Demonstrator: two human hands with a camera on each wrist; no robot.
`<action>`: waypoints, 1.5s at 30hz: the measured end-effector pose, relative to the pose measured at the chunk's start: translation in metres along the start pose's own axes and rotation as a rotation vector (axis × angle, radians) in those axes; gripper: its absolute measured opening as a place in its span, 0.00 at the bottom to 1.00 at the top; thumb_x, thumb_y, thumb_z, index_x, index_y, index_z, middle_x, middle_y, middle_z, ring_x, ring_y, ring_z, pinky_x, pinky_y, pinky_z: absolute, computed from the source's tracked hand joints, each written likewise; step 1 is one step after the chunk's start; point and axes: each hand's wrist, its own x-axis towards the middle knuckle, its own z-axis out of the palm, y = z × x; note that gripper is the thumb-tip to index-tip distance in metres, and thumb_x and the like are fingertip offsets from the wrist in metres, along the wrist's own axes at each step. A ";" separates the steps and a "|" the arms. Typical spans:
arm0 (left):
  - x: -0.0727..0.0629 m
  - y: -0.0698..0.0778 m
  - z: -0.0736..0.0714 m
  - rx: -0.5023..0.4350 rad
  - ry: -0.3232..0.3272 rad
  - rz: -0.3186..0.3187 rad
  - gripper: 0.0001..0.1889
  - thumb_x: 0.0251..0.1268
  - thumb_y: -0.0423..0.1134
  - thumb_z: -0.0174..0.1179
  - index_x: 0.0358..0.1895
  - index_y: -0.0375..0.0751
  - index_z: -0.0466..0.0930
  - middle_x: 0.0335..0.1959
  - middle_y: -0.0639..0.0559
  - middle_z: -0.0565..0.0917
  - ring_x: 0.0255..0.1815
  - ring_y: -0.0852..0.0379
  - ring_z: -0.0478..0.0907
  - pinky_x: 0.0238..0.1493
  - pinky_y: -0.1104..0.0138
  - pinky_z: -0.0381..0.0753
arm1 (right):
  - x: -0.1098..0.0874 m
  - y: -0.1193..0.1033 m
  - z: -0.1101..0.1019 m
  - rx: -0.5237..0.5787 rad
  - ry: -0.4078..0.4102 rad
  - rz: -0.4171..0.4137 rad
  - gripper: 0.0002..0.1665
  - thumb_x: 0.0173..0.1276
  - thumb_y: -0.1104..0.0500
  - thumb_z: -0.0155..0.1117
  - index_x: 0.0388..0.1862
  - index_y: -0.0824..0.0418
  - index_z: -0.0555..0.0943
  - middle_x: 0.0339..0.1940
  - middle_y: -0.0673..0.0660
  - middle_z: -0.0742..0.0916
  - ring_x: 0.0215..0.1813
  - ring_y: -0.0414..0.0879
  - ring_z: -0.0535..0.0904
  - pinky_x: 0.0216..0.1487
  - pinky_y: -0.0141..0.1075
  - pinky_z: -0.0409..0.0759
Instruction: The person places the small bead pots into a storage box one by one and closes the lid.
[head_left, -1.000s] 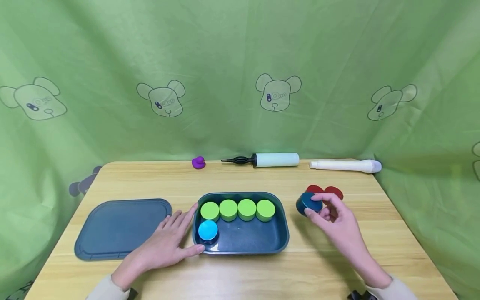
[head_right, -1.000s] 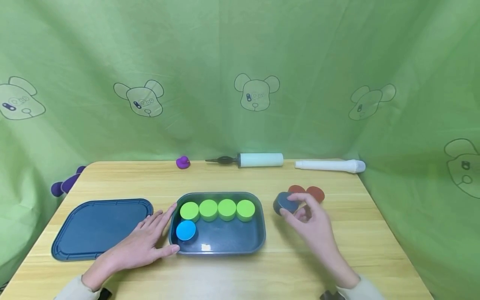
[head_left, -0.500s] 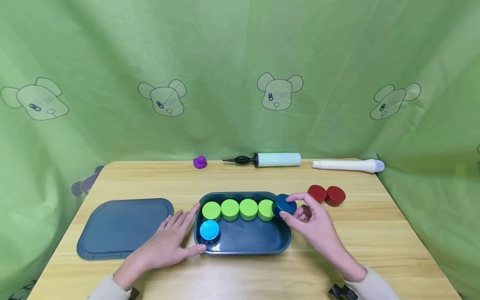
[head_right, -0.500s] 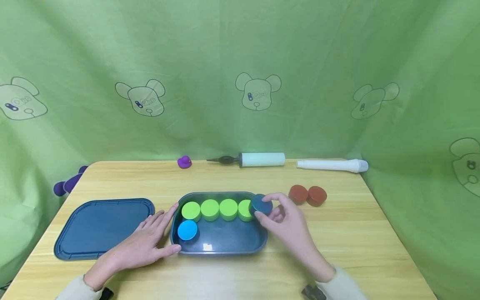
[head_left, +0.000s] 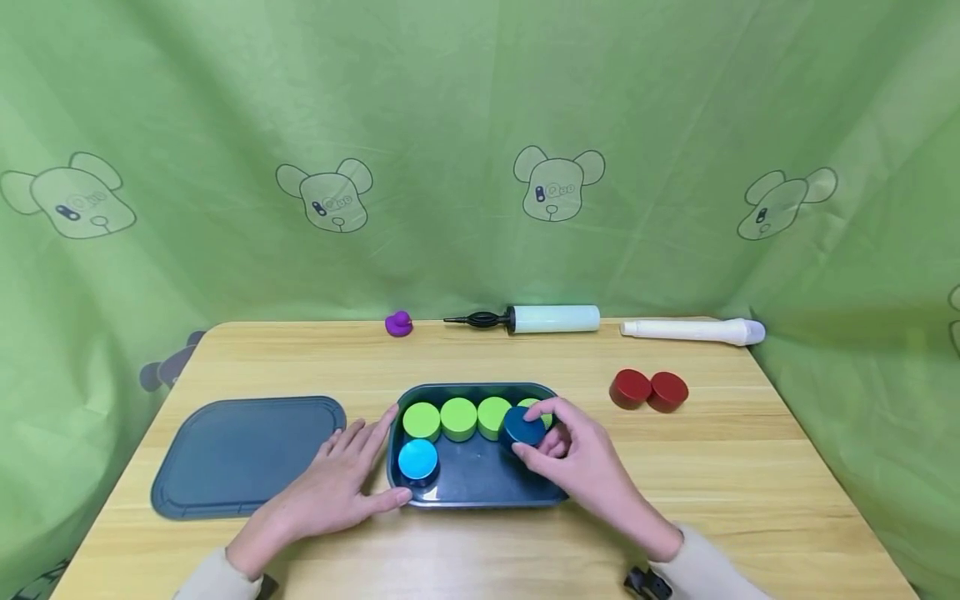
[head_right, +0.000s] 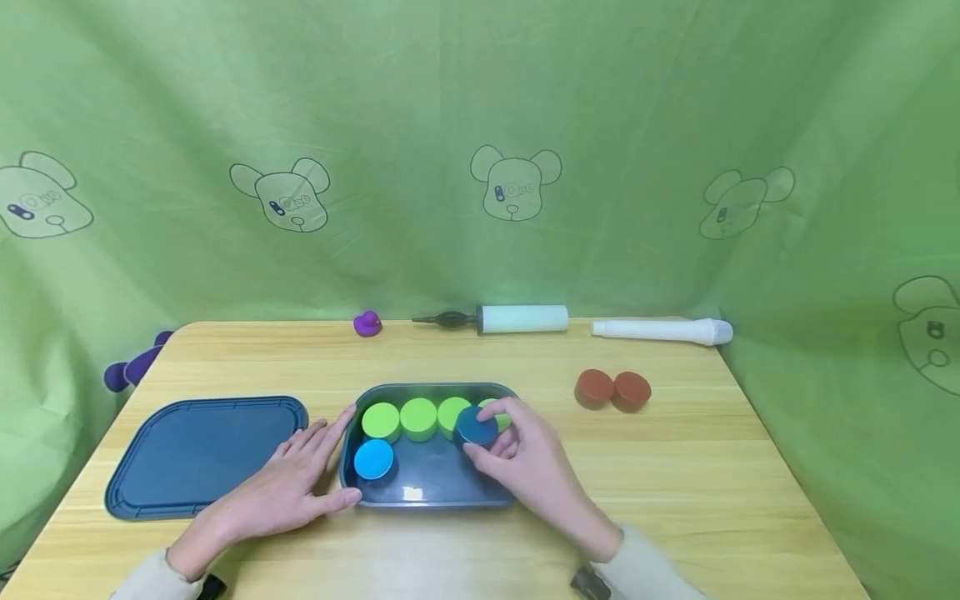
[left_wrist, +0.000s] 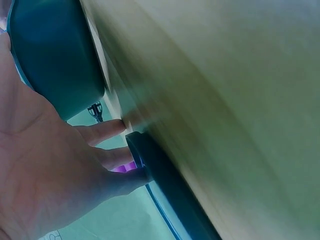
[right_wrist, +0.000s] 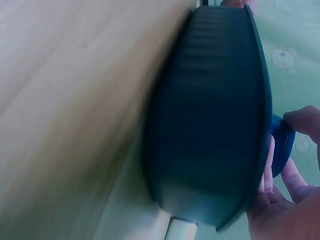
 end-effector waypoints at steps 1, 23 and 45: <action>0.000 0.000 0.000 -0.003 -0.001 -0.001 0.57 0.74 0.76 0.57 0.92 0.60 0.34 0.89 0.40 0.53 0.86 0.27 0.51 0.81 0.30 0.45 | 0.001 -0.001 0.003 -0.001 -0.011 -0.004 0.23 0.64 0.57 0.87 0.53 0.51 0.83 0.29 0.49 0.87 0.30 0.46 0.85 0.34 0.36 0.86; -0.001 0.001 -0.001 -0.001 0.005 -0.009 0.57 0.73 0.79 0.55 0.92 0.61 0.34 0.89 0.42 0.55 0.86 0.28 0.51 0.82 0.30 0.45 | 0.010 -0.012 0.049 -0.165 -0.199 0.002 0.18 0.67 0.51 0.85 0.48 0.50 0.84 0.32 0.42 0.86 0.31 0.37 0.86 0.37 0.34 0.85; -0.002 0.004 -0.004 -0.006 0.004 0.002 0.57 0.74 0.76 0.56 0.93 0.58 0.35 0.89 0.39 0.56 0.85 0.27 0.52 0.80 0.27 0.44 | 0.016 -0.014 0.061 -0.136 -0.309 -0.035 0.16 0.68 0.65 0.81 0.51 0.57 0.85 0.44 0.51 0.87 0.39 0.40 0.87 0.41 0.32 0.87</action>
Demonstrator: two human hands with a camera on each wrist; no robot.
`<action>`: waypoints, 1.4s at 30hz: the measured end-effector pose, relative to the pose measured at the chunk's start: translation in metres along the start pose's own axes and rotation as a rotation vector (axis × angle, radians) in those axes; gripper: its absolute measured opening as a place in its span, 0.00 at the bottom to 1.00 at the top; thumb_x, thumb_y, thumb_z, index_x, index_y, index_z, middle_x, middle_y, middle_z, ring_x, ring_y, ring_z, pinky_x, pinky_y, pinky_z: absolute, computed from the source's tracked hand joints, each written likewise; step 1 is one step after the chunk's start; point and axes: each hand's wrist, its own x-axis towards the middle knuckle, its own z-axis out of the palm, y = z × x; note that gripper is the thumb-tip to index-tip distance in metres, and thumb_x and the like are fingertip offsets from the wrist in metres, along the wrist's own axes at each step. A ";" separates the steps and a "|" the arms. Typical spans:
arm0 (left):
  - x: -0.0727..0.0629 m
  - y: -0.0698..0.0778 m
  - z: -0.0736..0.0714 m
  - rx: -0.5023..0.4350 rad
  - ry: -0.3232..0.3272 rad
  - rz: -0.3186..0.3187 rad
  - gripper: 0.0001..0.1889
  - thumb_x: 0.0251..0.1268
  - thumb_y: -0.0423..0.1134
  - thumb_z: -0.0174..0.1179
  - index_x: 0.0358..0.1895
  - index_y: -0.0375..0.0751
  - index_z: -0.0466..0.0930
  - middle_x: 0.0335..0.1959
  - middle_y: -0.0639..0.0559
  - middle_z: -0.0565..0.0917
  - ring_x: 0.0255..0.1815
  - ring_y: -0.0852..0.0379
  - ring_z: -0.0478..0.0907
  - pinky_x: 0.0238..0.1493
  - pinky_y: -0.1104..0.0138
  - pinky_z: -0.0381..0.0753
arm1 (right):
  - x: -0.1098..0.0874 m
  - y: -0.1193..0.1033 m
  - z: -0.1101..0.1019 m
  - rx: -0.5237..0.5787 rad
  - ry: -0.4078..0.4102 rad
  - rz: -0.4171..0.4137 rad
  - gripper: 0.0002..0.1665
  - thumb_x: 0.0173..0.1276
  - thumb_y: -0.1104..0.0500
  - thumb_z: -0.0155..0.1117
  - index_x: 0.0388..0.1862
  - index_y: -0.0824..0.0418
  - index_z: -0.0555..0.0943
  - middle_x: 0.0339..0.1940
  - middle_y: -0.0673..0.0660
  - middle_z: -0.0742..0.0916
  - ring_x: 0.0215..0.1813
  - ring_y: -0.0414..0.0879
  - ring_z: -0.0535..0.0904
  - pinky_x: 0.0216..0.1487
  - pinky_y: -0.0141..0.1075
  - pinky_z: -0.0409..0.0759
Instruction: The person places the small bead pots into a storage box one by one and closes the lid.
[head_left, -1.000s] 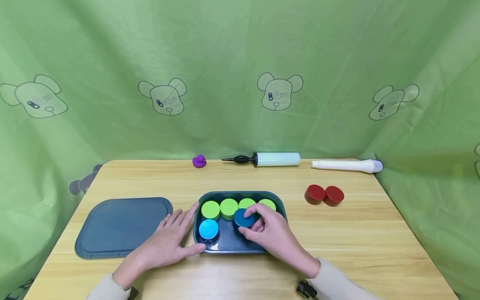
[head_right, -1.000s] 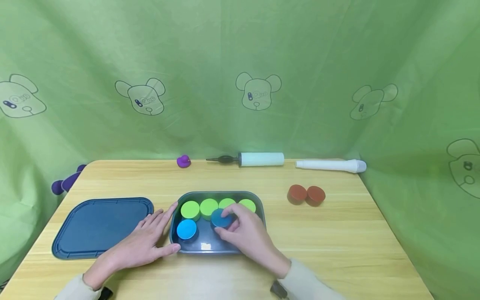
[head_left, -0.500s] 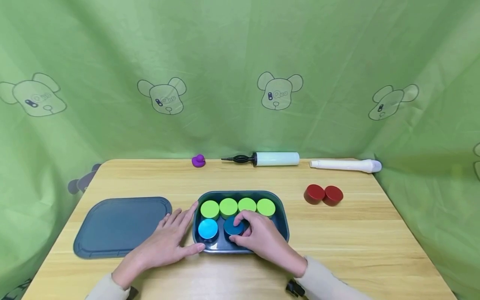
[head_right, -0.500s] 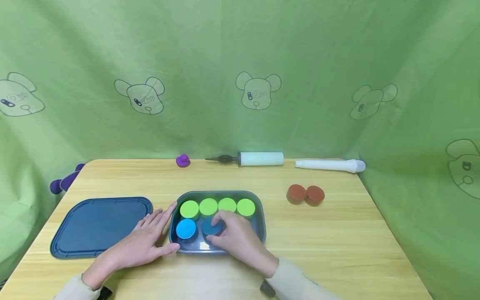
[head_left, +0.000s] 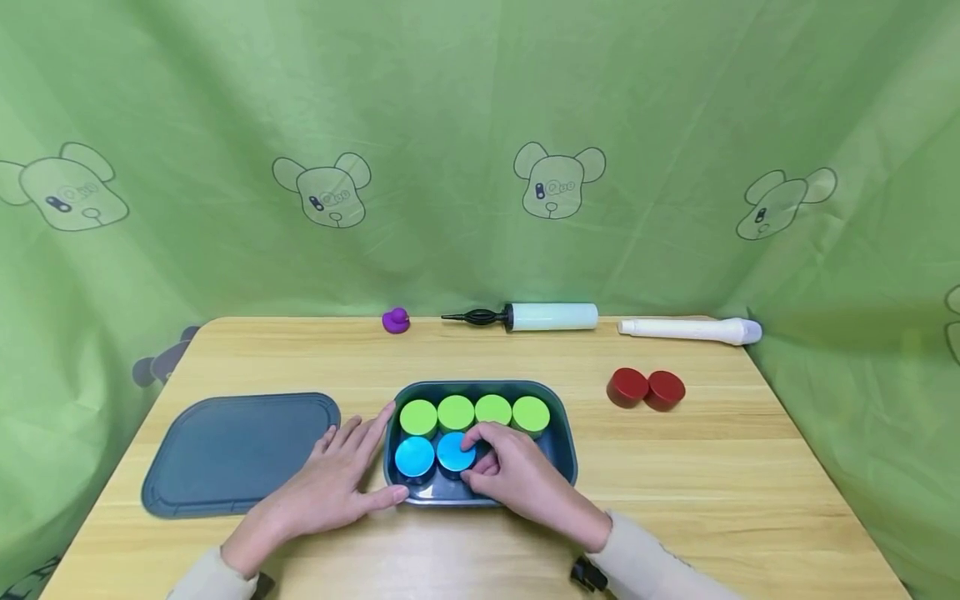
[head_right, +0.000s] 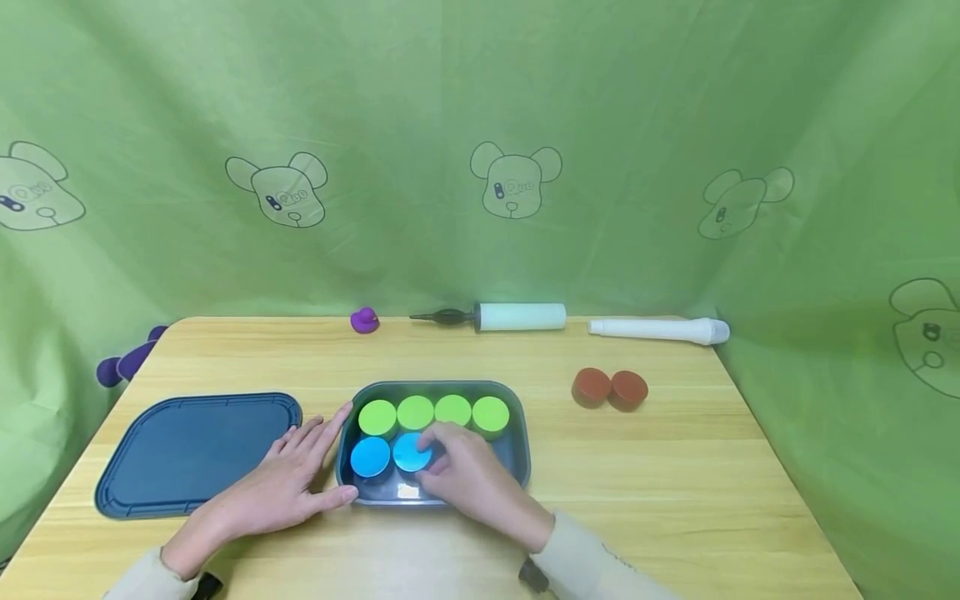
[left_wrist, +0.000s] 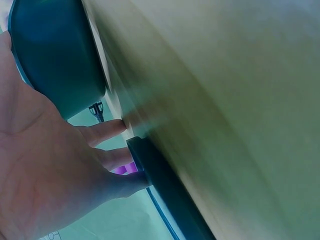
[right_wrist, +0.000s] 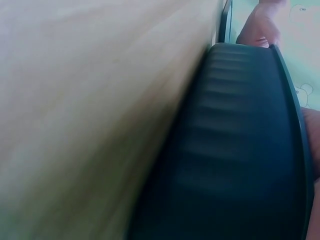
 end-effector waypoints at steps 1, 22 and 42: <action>0.000 0.000 0.000 0.003 0.000 -0.002 0.57 0.74 0.76 0.56 0.93 0.58 0.35 0.89 0.38 0.56 0.86 0.27 0.52 0.80 0.27 0.44 | 0.000 0.000 0.000 0.006 -0.004 -0.001 0.16 0.68 0.65 0.81 0.51 0.57 0.85 0.45 0.51 0.87 0.39 0.40 0.87 0.41 0.32 0.88; -0.001 -0.001 0.001 -0.001 0.005 -0.010 0.56 0.74 0.75 0.57 0.93 0.58 0.36 0.88 0.38 0.56 0.86 0.27 0.52 0.81 0.31 0.47 | -0.004 0.000 -0.005 0.068 0.050 0.021 0.18 0.71 0.60 0.80 0.56 0.60 0.85 0.40 0.50 0.90 0.40 0.40 0.89 0.43 0.33 0.88; -0.001 0.001 0.000 -0.020 -0.001 -0.002 0.56 0.76 0.73 0.58 0.93 0.57 0.37 0.89 0.38 0.55 0.86 0.26 0.51 0.81 0.29 0.47 | -0.025 0.012 -0.035 0.118 0.339 -0.102 0.15 0.71 0.66 0.78 0.53 0.56 0.85 0.58 0.54 0.86 0.52 0.47 0.86 0.43 0.36 0.88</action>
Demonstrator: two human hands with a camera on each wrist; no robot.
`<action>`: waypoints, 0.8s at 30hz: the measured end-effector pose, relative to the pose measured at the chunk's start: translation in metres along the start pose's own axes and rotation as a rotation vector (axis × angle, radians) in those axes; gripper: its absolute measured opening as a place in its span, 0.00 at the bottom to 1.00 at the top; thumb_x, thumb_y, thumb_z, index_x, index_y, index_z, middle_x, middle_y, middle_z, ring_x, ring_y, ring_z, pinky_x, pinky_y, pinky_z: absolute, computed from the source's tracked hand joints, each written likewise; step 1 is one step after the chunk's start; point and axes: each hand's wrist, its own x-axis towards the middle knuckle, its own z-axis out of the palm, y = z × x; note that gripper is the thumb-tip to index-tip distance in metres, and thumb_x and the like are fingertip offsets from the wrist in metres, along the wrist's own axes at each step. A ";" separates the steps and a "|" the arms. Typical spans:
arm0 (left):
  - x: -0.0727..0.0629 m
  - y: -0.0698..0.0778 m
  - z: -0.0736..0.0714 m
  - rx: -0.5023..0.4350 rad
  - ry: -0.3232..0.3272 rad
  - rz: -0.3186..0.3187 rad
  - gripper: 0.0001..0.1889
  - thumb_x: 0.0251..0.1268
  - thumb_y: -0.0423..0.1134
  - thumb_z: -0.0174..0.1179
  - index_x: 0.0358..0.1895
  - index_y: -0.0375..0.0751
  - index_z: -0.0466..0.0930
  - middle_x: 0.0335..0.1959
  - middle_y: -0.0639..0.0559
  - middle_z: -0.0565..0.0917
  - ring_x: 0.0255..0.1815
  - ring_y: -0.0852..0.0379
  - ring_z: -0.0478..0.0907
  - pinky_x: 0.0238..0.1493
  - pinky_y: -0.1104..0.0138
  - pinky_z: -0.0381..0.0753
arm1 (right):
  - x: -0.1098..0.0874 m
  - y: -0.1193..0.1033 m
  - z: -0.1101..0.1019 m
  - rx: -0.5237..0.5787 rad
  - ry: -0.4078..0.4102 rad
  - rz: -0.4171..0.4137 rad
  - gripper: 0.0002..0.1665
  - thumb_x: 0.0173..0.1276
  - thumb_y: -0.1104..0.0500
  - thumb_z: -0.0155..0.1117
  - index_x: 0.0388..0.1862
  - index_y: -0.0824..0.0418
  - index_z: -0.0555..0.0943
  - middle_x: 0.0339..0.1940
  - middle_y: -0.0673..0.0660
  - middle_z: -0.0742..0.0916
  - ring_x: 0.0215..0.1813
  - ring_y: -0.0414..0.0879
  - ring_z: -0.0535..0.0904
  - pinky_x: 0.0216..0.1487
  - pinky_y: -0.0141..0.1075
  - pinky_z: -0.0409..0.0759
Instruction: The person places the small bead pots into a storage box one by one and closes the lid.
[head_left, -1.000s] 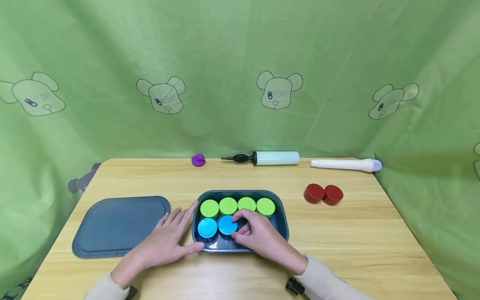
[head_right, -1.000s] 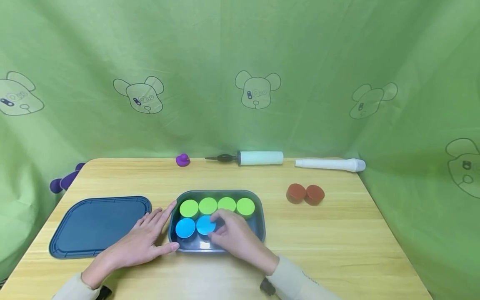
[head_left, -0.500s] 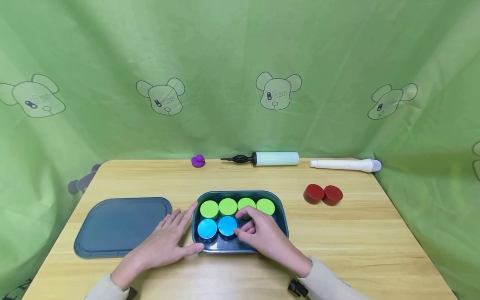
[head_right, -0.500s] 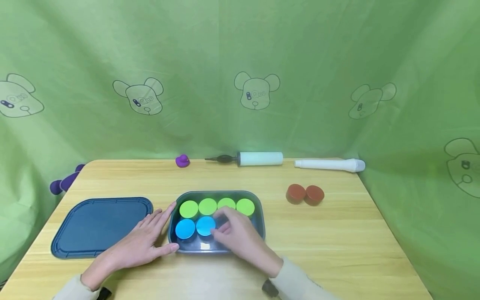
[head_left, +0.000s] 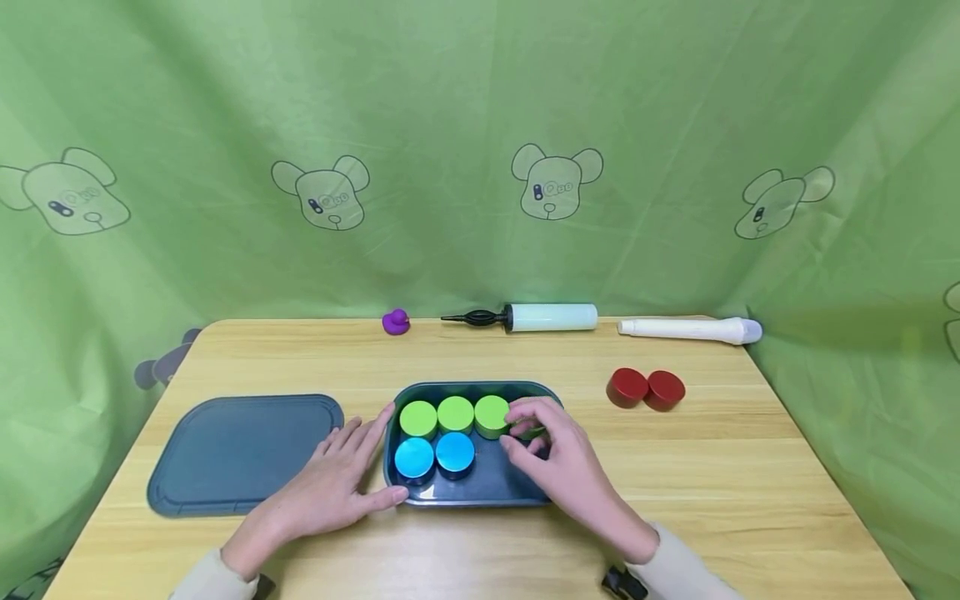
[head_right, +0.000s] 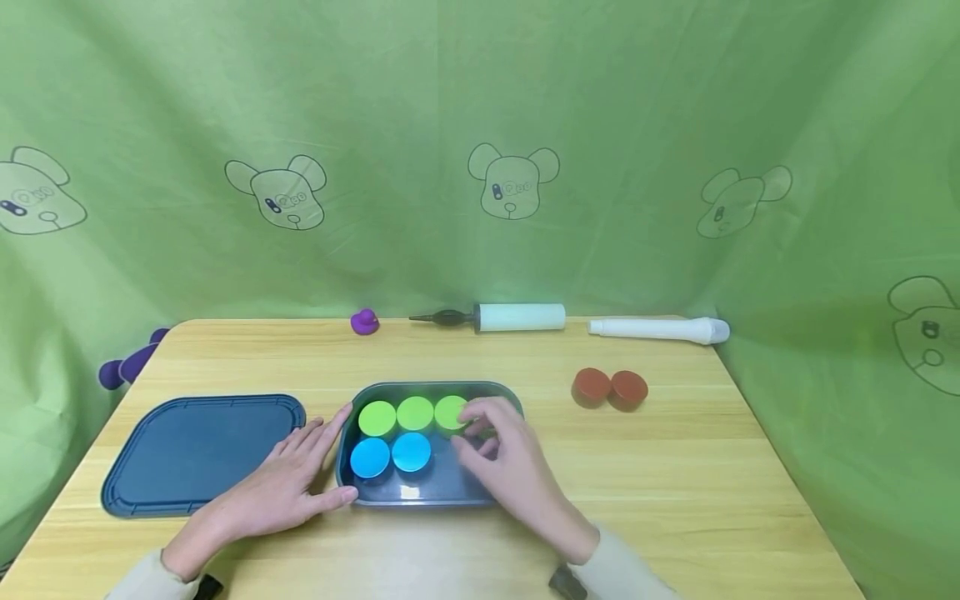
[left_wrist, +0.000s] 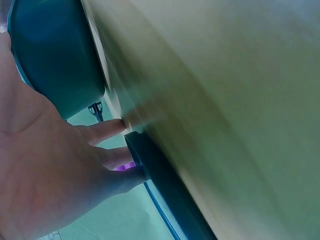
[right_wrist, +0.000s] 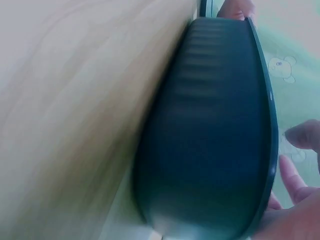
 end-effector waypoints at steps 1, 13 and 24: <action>0.000 0.000 0.000 0.000 -0.001 0.000 0.56 0.76 0.73 0.58 0.93 0.57 0.36 0.89 0.38 0.55 0.86 0.25 0.51 0.81 0.29 0.47 | -0.001 0.001 -0.003 0.007 0.021 -0.005 0.15 0.71 0.66 0.78 0.52 0.55 0.86 0.58 0.54 0.86 0.52 0.48 0.86 0.43 0.35 0.88; 0.001 -0.004 0.003 0.003 -0.002 -0.011 0.56 0.75 0.73 0.59 0.93 0.58 0.35 0.89 0.38 0.54 0.86 0.26 0.50 0.81 0.29 0.45 | -0.005 0.009 -0.035 0.067 0.132 0.033 0.10 0.75 0.66 0.75 0.52 0.63 0.86 0.53 0.57 0.87 0.48 0.46 0.84 0.42 0.30 0.84; 0.002 -0.003 0.003 0.007 -0.003 -0.004 0.56 0.75 0.74 0.58 0.92 0.59 0.35 0.89 0.39 0.53 0.86 0.26 0.50 0.81 0.30 0.46 | -0.012 0.032 -0.066 -0.003 0.188 0.029 0.11 0.75 0.69 0.73 0.53 0.61 0.85 0.56 0.58 0.86 0.48 0.43 0.84 0.43 0.27 0.80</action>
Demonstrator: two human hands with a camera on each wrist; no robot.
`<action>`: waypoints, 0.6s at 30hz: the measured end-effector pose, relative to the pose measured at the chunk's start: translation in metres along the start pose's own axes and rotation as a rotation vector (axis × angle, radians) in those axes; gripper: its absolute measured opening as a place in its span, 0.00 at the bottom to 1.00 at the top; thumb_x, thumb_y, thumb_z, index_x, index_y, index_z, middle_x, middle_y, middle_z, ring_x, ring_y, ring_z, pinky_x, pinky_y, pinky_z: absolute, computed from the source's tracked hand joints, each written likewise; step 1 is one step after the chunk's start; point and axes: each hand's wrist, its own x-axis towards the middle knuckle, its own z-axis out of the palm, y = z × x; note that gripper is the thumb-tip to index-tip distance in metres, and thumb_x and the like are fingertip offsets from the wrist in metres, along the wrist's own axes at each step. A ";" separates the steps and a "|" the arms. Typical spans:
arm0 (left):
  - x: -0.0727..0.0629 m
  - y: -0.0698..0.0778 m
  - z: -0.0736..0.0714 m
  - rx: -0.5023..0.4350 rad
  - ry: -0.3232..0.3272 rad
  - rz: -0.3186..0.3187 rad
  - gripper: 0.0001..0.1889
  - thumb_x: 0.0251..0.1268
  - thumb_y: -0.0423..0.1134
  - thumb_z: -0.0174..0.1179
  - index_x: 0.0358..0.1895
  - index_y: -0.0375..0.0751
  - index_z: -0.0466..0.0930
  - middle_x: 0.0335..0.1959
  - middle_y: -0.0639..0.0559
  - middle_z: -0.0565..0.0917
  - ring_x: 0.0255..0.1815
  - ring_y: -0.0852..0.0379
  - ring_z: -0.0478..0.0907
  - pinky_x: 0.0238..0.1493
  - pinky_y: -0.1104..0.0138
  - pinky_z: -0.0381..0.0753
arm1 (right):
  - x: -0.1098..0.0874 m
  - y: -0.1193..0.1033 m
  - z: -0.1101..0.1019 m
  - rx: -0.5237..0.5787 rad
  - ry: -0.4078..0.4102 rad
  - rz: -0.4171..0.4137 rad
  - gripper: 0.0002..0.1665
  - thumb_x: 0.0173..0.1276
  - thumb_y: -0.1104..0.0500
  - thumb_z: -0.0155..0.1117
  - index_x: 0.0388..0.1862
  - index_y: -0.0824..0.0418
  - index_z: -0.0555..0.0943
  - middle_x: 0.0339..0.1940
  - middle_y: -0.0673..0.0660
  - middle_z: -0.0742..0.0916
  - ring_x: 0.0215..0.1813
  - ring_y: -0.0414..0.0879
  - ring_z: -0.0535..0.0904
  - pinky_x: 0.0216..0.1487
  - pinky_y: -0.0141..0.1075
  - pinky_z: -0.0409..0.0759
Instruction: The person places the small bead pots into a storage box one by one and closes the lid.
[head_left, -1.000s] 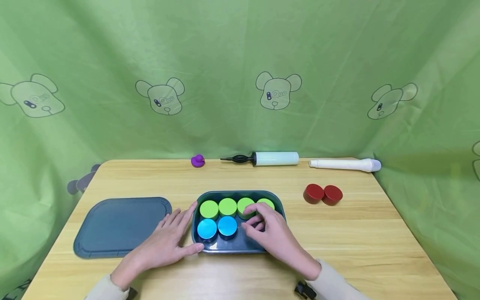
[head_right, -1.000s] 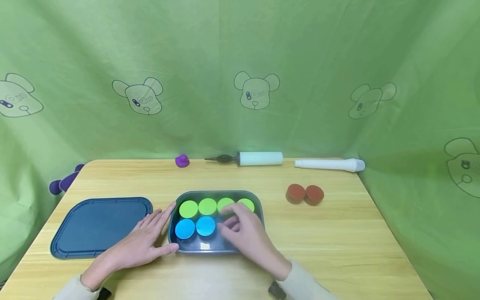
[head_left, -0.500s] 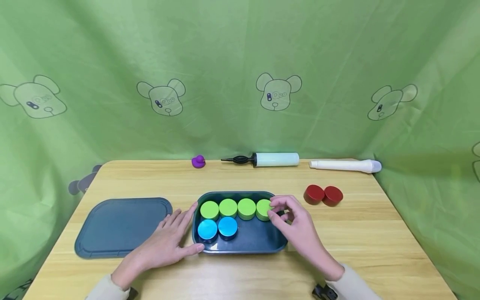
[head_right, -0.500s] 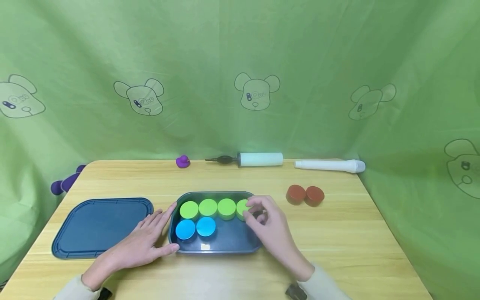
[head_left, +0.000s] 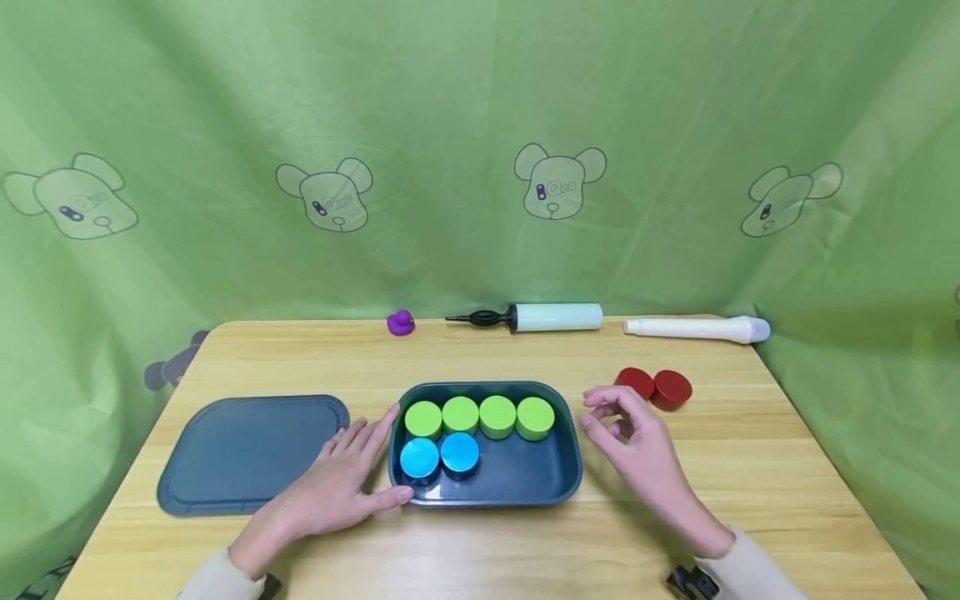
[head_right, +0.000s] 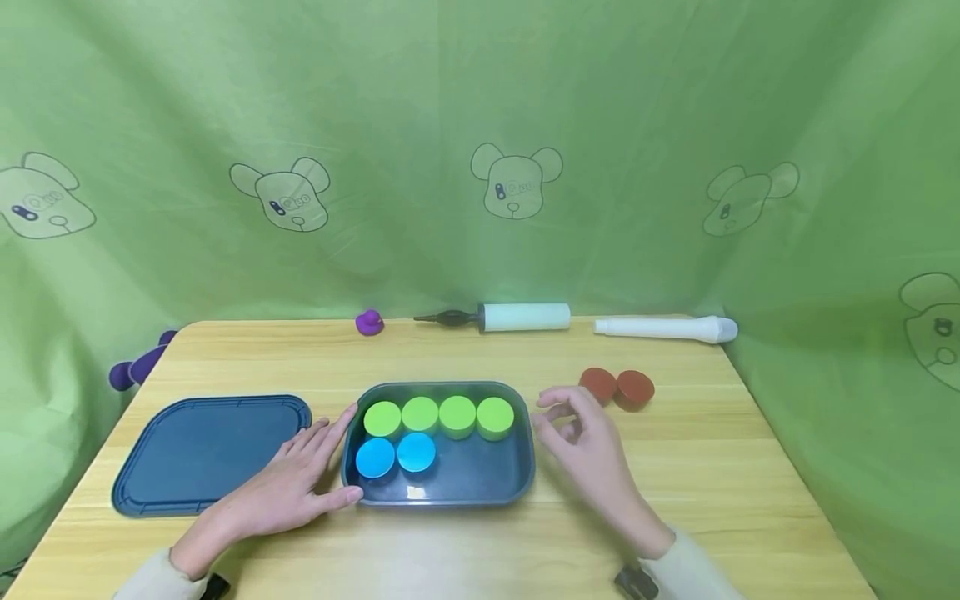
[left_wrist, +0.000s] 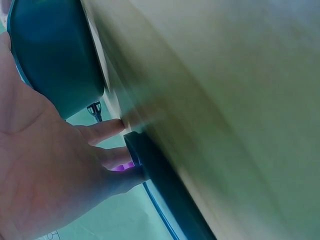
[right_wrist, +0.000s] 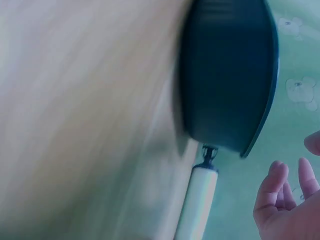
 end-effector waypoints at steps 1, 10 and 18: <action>0.000 0.000 0.000 -0.002 0.000 0.001 0.56 0.75 0.74 0.58 0.92 0.59 0.35 0.89 0.39 0.53 0.86 0.26 0.50 0.81 0.29 0.46 | -0.001 0.002 -0.003 -0.003 0.006 -0.001 0.11 0.75 0.69 0.73 0.53 0.61 0.85 0.55 0.59 0.86 0.48 0.42 0.84 0.43 0.27 0.80; 0.001 0.000 -0.001 0.006 -0.009 0.002 0.57 0.74 0.76 0.56 0.92 0.59 0.34 0.90 0.40 0.53 0.86 0.26 0.49 0.81 0.29 0.46 | -0.006 0.019 -0.029 -0.064 0.077 -0.019 0.13 0.73 0.72 0.73 0.53 0.62 0.85 0.50 0.57 0.86 0.44 0.40 0.83 0.38 0.26 0.79; 0.000 0.000 -0.001 -0.001 -0.011 0.000 0.56 0.75 0.74 0.57 0.92 0.59 0.34 0.90 0.40 0.53 0.86 0.26 0.49 0.81 0.29 0.46 | -0.007 0.037 -0.061 -0.189 0.101 0.108 0.14 0.77 0.63 0.74 0.58 0.62 0.84 0.40 0.58 0.85 0.35 0.43 0.80 0.30 0.28 0.77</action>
